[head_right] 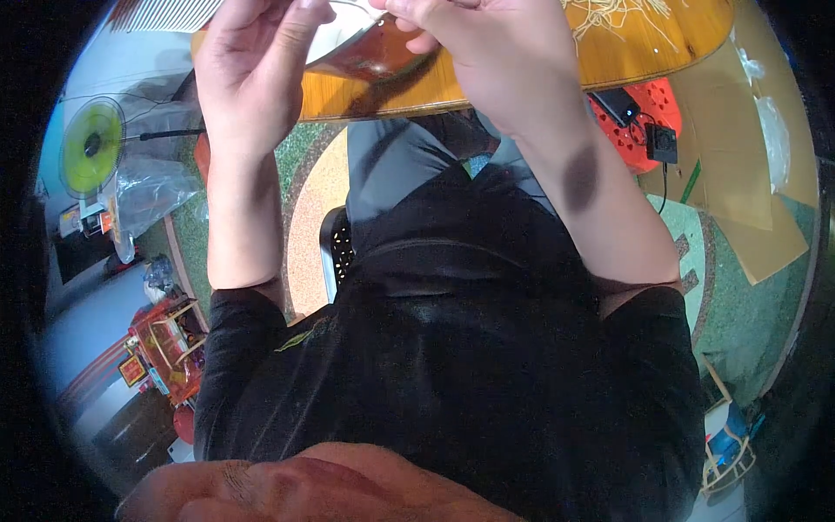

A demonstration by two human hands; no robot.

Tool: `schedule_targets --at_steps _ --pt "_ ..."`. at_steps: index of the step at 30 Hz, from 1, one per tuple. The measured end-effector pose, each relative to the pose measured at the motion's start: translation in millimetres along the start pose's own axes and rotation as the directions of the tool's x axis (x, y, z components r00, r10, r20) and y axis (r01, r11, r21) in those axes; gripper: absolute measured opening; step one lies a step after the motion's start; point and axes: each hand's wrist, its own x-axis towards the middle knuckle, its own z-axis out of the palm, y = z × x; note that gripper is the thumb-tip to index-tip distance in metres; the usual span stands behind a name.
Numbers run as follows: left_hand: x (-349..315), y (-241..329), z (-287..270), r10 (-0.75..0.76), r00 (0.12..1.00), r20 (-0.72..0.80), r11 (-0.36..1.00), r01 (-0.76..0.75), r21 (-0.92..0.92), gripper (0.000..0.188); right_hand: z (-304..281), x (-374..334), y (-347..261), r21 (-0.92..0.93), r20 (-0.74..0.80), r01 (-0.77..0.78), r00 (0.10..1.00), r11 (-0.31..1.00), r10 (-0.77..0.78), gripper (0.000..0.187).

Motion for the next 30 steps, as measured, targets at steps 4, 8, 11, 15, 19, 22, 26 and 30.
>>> schedule_targets --at_steps 4,8,11,15,19,22,26,30 --pt "5.6 10.0 -3.0 0.080 0.987 0.141 0.849 -0.142 0.509 0.021 0.9 -1.8 -2.8 -0.007 0.017 -0.031 0.999 0.999 0.032 0.011" --pt "8.2 9.7 0.4 0.083 0.973 0.213 0.810 -0.190 0.554 0.009 6.0 -4.0 -3.0 -0.006 0.009 0.003 1.000 1.000 -0.003 0.010" --pt "6.9 11.1 0.5 0.015 0.984 0.178 0.795 -0.119 0.595 0.008 7.2 -5.8 3.2 -0.010 -0.008 0.071 0.997 0.997 -0.071 0.012" --pt "8.4 6.8 -0.3 0.052 0.967 0.250 0.798 -0.191 0.571 0.006 11.0 -11.2 11.1 -0.047 -0.033 0.283 0.958 0.958 -0.284 0.028" --pt "7.4 5.9 2.7 -0.018 0.984 0.175 0.839 -0.080 0.539 0.006 9.0 -16.9 23.1 -0.027 -0.117 0.237 0.964 0.971 -0.238 0.035" --pt "8.0 10.5 6.0 -0.151 0.979 0.140 0.841 0.053 0.538 0.006 7.8 -18.8 25.1 -0.098 -0.149 0.154 0.975 0.983 -0.168 0.031" --pt "10.0 17.4 7.8 -0.143 0.980 0.140 0.824 0.039 0.565 0.005 15.4 -15.1 15.6 0.110 -0.196 -0.013 0.980 0.994 0.034 0.023" --pt "7.4 13.5 4.6 -0.104 0.982 0.158 0.882 0.017 0.470 0.015 7.1 -15.5 38.2 0.344 -0.285 0.131 0.958 0.930 -0.030 0.015"
